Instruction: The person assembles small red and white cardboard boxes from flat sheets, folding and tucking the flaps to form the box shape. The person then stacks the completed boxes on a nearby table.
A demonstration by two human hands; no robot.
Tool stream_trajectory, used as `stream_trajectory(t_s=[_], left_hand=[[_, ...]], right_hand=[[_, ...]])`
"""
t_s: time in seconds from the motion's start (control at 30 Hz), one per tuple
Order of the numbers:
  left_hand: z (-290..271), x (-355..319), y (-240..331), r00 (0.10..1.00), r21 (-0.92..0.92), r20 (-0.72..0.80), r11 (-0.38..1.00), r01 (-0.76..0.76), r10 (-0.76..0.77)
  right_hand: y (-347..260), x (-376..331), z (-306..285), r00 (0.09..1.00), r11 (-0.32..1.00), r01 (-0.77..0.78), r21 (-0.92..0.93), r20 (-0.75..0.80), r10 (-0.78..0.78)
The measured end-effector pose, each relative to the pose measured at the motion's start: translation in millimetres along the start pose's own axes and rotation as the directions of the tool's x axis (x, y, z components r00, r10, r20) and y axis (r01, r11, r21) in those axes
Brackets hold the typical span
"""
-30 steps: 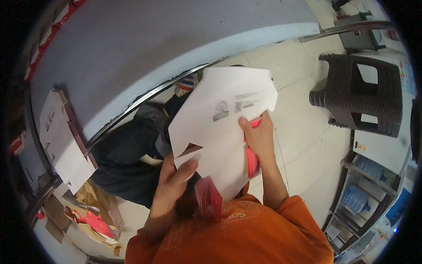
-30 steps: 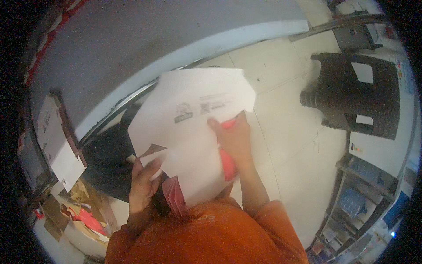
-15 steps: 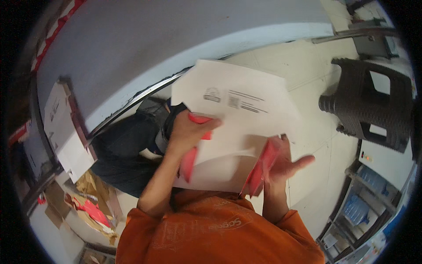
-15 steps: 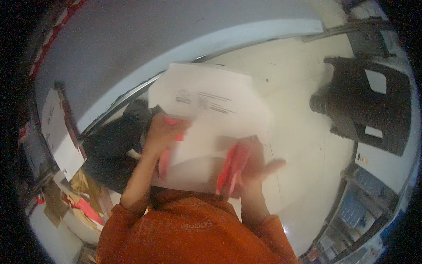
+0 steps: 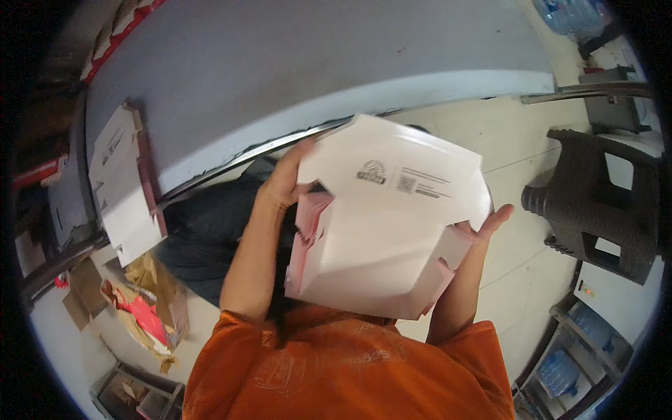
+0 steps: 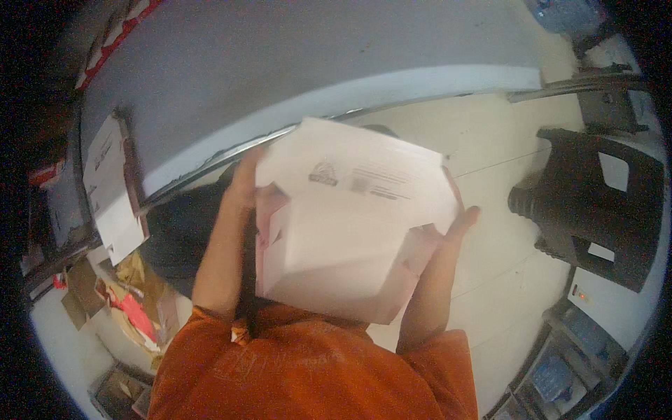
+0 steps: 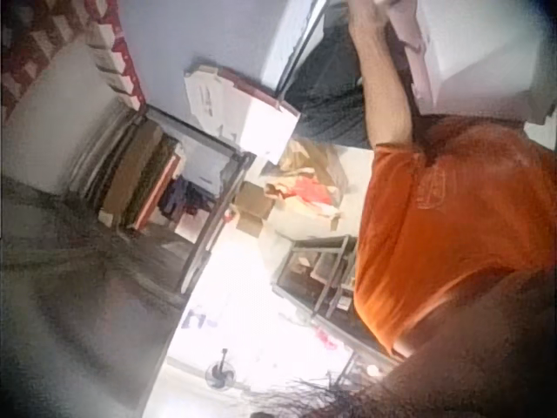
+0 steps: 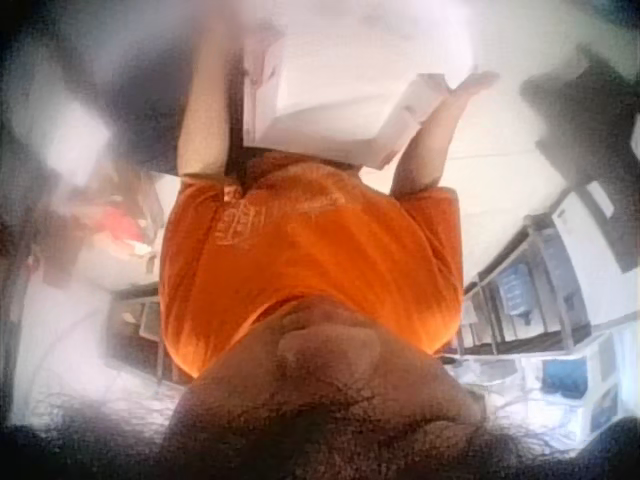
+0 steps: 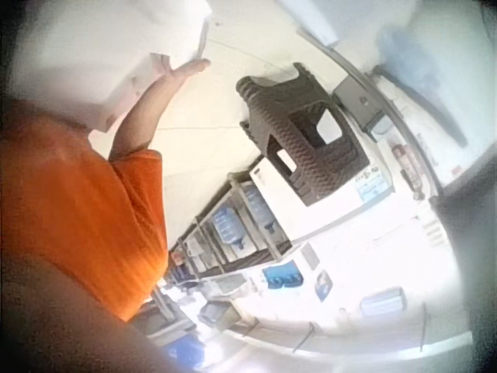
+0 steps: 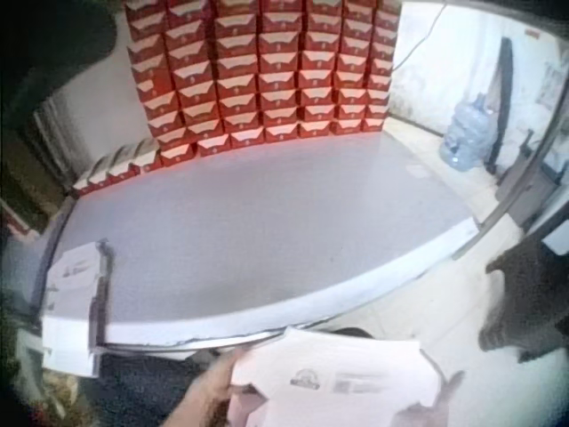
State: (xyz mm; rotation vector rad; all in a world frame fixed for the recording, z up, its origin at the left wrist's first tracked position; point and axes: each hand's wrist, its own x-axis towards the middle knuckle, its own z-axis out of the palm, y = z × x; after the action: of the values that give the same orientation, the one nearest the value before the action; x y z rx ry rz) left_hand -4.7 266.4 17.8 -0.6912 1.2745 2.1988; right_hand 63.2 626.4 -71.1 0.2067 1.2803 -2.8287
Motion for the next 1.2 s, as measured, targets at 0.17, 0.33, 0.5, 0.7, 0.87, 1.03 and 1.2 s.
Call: stream_trajectory(t_s=[0.17, 0.33, 0.5, 0.7, 0.87, 1.03, 1.2], left_hand=[[13.9, -1.2, 5.4, 0.991, 0.135, 0.113, 0.989, 0.062, -0.078], [-12.3, -5.7, -17.5, 0.936, 0.019, 0.338, 0.995, 0.094, -0.095], [-8.8, -20.7, -9.8, 0.959, 0.14, 0.264, 0.988, 0.067, -0.102], [59.4, -26.9, 27.7, 0.994, 0.278, -0.096, 0.96, -0.022, 0.051], [83.5, 3.7, -16.6, 0.951, 0.768, -0.037, 0.617, -0.169, 0.307], [95.9, 18.2, -53.3, 0.804, 0.944, 0.193, 0.119, -0.309, 0.562], [23.0, 0.3, -4.7, 0.925, 0.636, 0.194, 0.676, -0.372, 0.326]], right_hand=[[-47.7, 21.8, 159.0, 0.938, 0.612, -0.231, -0.756, -0.34, -0.066], [14.3, 39.3, 159.5, 0.917, 0.008, -0.157, -0.988, -0.149, -0.37], [-1.8, 45.9, 161.6, 0.953, 0.223, -0.257, -0.94, -0.285, -0.102], [-34.6, -8.4, 163.2, 0.968, 0.931, -0.118, -0.344, -0.248, 0.031], [-37.7, -35.1, 171.6, 0.986, 0.984, -0.022, -0.175, -0.166, -0.007], [-41.3, -25.2, 157.6, 0.961, 0.97, -0.1, -0.222, -0.273, 0.037], [-15.9, -81.0, 56.8, 0.864, 0.947, -0.31, -0.082, -0.439, 0.245]])
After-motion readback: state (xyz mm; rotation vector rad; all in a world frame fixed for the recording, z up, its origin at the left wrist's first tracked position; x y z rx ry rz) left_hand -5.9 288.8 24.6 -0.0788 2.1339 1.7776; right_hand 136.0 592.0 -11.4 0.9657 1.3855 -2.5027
